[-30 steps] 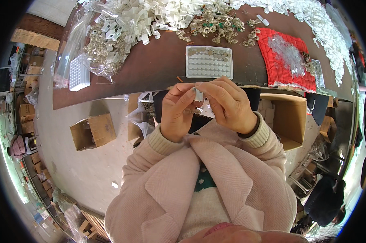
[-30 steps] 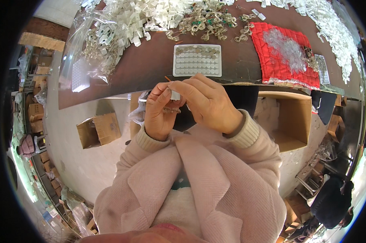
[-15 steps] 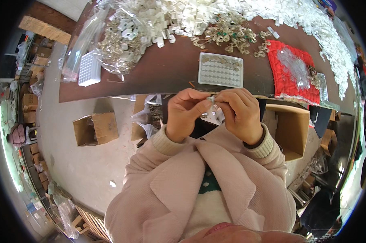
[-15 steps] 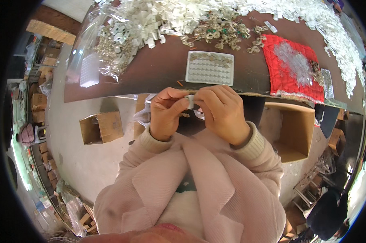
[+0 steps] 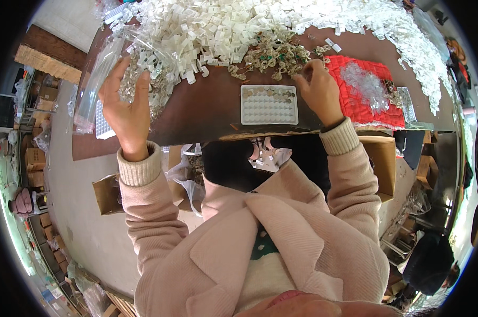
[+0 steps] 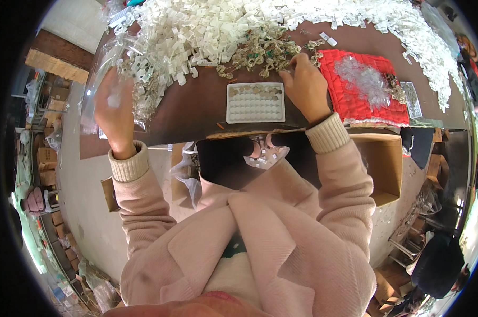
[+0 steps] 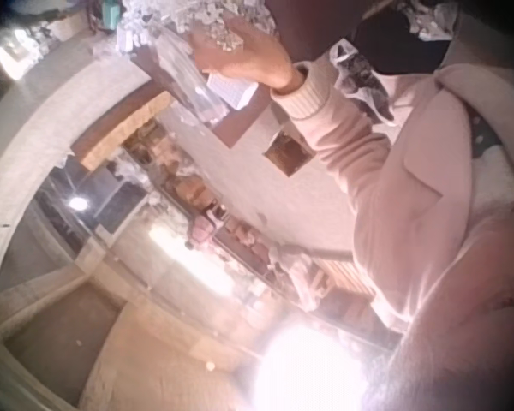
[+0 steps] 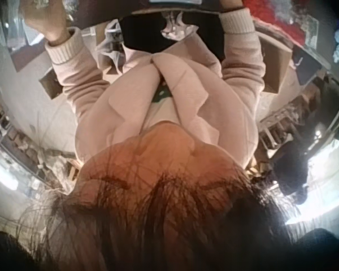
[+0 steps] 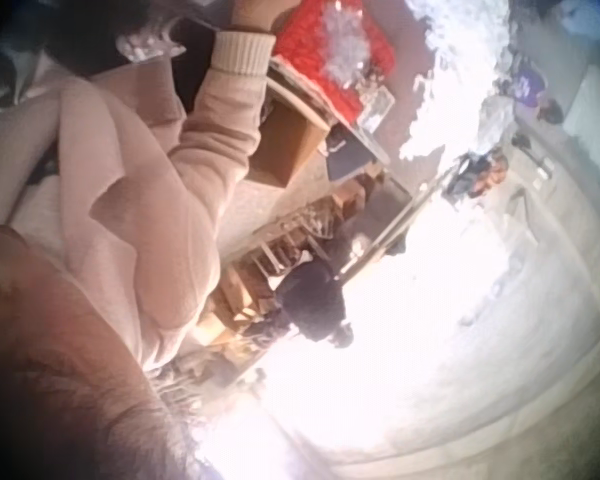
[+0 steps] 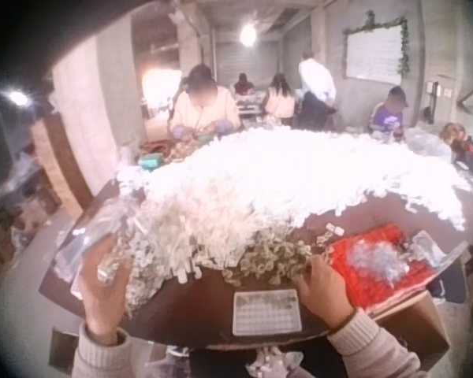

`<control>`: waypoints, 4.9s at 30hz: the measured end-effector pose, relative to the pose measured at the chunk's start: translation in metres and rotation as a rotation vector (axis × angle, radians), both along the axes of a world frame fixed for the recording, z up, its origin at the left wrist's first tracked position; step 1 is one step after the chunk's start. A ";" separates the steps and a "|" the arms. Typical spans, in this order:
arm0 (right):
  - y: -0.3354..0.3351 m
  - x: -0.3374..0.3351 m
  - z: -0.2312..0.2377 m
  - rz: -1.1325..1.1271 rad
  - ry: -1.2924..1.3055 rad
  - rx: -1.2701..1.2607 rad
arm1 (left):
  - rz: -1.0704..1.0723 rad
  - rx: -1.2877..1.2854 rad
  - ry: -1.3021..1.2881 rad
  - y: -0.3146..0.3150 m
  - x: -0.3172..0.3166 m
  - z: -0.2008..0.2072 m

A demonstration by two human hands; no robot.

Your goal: The person repeatedly picks small white plastic housings and metallic components from a cluttered table, inserts the metal parts into the housings, and places the assembled units into a white tray. The person handles items one at a time and occasionally shifts piles of parts to access more components.

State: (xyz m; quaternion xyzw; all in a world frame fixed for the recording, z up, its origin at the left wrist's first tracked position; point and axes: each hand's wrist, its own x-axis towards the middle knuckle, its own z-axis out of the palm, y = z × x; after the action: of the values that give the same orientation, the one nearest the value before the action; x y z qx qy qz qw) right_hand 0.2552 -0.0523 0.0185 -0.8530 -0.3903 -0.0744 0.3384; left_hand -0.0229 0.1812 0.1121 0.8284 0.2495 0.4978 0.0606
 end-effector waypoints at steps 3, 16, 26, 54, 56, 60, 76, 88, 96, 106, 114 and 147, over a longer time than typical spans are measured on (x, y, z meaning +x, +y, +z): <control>0.006 0.006 -0.006 -0.013 0.024 -0.121 | -0.090 -0.075 -0.055 -0.011 0.004 -0.012; -0.036 0.011 0.009 -0.006 0.522 0.691 | -0.848 -1.318 -0.235 -0.136 0.041 -0.089; -0.048 0.004 0.003 -0.089 0.527 0.784 | -0.886 -1.424 -0.164 -0.141 0.049 -0.088; 0.024 -0.125 0.035 0.644 0.965 0.364 | -0.733 -0.936 -0.380 -0.099 0.013 -0.084; 0.032 -0.130 0.035 0.662 0.840 0.416 | -0.651 -0.853 -0.282 -0.095 0.007 -0.081; 0.034 -0.132 0.041 0.610 0.982 0.372 | -0.523 -0.776 -0.203 -0.087 0.002 -0.078; 0.044 -0.132 0.015 0.593 1.548 0.578 | -0.517 -1.094 -0.315 -0.085 -0.002 -0.078; 0.037 -0.129 0.013 0.729 1.706 0.716 | -0.428 -0.998 -0.413 -0.081 0.003 -0.087; 0.031 -0.120 0.014 0.812 1.714 0.895 | -0.324 -0.961 -0.330 -0.078 -0.003 -0.091; 0.024 -0.135 0.022 0.546 0.726 0.515 | -0.303 -0.614 -0.050 -0.073 0.004 -0.096; 0.019 -0.145 0.032 0.578 -0.004 0.367 | -0.809 -1.349 -0.456 -0.104 -0.009 -0.086; -0.016 -0.117 0.030 0.464 0.244 0.480 | -0.100 -0.001 0.816 0.029 0.091 -0.096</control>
State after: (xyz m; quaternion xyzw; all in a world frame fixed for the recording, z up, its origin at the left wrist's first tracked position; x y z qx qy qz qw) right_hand 0.1383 -0.0678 0.0484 -0.6403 -0.5020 0.0172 0.5812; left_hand 0.0683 0.2101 0.0162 0.9689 0.2129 0.1246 -0.0191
